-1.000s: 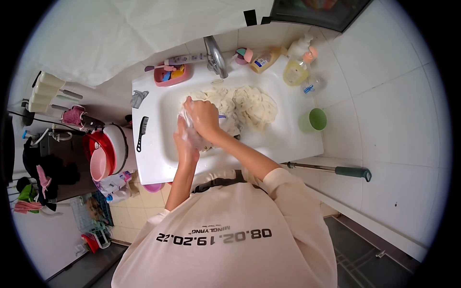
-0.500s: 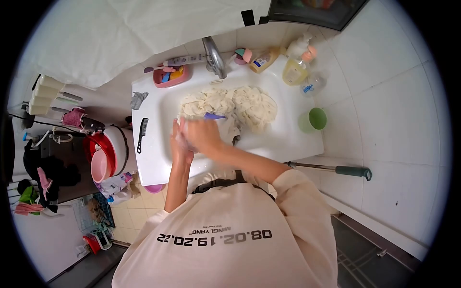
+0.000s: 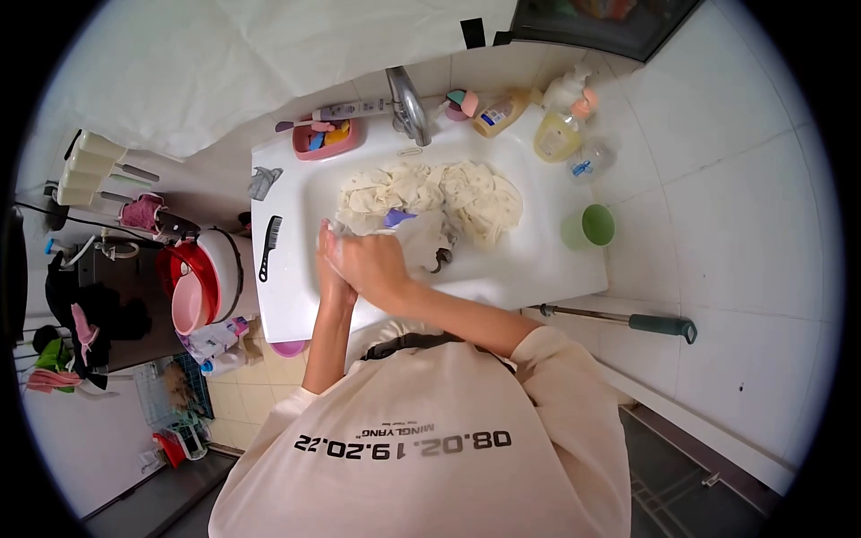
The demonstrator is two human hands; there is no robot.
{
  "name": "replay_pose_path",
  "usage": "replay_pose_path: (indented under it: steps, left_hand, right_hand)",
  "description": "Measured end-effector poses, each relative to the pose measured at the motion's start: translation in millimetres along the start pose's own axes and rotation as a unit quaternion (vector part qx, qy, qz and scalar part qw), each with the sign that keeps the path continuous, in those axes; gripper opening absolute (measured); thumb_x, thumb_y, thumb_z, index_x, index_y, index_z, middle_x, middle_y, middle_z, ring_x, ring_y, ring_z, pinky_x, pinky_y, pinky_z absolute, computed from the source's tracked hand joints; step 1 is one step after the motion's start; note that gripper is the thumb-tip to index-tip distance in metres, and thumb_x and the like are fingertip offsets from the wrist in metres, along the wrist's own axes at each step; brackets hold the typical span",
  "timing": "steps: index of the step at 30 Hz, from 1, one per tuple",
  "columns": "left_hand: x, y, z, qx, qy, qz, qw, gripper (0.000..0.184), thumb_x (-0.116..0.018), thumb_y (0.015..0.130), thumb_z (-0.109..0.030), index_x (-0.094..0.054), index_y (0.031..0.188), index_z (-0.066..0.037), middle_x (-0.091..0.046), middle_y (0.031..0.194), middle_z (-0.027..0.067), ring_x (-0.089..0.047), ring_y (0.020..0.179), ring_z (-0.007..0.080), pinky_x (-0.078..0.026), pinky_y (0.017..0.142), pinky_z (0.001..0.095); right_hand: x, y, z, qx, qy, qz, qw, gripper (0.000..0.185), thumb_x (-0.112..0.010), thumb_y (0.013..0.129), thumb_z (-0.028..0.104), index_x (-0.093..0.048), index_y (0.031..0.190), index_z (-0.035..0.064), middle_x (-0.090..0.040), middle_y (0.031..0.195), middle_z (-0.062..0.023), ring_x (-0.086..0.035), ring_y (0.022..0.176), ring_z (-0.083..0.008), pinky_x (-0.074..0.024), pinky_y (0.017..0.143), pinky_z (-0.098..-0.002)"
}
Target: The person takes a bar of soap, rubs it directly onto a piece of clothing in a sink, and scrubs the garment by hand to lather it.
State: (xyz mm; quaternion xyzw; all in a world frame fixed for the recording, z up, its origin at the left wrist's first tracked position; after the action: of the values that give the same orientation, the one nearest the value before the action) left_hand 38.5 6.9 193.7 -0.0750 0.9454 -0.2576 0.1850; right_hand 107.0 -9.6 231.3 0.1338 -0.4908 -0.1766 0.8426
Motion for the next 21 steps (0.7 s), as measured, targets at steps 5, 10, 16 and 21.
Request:
replay_pose_path:
  steps: [5, 10, 16, 21]
  left_hand:
    - [4.1, 22.1, 13.1, 0.036, 0.136, 0.189, 0.972, 0.046, -0.039, 0.086, -0.036, -0.035, 0.12, -0.007, -0.046, 0.075, 0.0043, -0.048, 0.061, 0.0117, -0.044, 0.048, 0.0248]
    - [-2.7, 6.0, -7.3, -0.038, 0.176, 0.147, 0.972, 0.055, -0.037, 0.086, -0.039, -0.031, 0.121, 0.003, -0.046, 0.077, 0.0047, -0.048, 0.065, 0.0116, -0.045, 0.055, 0.0255]
    - [1.6, 6.5, -3.1, -0.025, 0.106, 0.138, 0.984, 0.057, -0.037, 0.085, -0.04, -0.028, 0.123, 0.002, -0.045, 0.105, 0.0161, -0.049, 0.091, 0.0179, -0.044, 0.07, 0.0289]
    - [1.4, 13.0, 12.2, 0.019, 0.127, 0.164, 0.978, 0.048, -0.035, 0.088, -0.031, -0.024, 0.127, -0.005, -0.047, 0.102, 0.011, -0.049, 0.085, 0.0157, -0.044, 0.071, 0.0293]
  right_hand:
    - [4.4, 17.1, -15.9, -0.017, -0.078, 0.031, 0.996, 0.025, -0.05, 0.074, 0.02, -0.049, 0.052, 0.008, -0.046, 0.041, -0.0085, -0.049, 0.037, -0.0229, -0.0383, 0.034, -0.0328]
    - [11.3, 6.0, -2.5, 0.06, -0.061, -0.035, 0.996, 0.021, -0.051, 0.072, 0.016, -0.05, 0.054, 0.0071, -0.047, 0.043, -0.0082, -0.05, 0.037, -0.0219, -0.0385, 0.034, -0.0314]
    - [14.1, 11.1, 2.1, 0.009, -0.068, -0.035, 0.997, 0.026, -0.049, 0.076, 0.018, -0.049, 0.052, 0.0091, -0.044, 0.039, -0.007, -0.048, 0.034, -0.0194, -0.0359, 0.032, -0.0305]
    - [3.3, 18.3, -25.6, -0.022, -0.024, -0.027, 0.999, 0.023, -0.049, 0.075, 0.019, -0.049, 0.055, 0.0069, -0.046, 0.041, -0.0081, -0.048, 0.035, -0.021, -0.0361, 0.033, -0.0318]
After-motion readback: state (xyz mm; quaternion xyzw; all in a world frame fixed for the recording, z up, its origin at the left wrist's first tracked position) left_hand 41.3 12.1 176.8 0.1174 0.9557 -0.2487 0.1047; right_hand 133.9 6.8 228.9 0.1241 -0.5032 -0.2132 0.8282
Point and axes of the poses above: each hand's wrist, its own y-axis towards the middle knuckle, its own x-axis out of the back of the hand, z = x × y, the point moved 4 cm from there along y, towards the middle knuckle
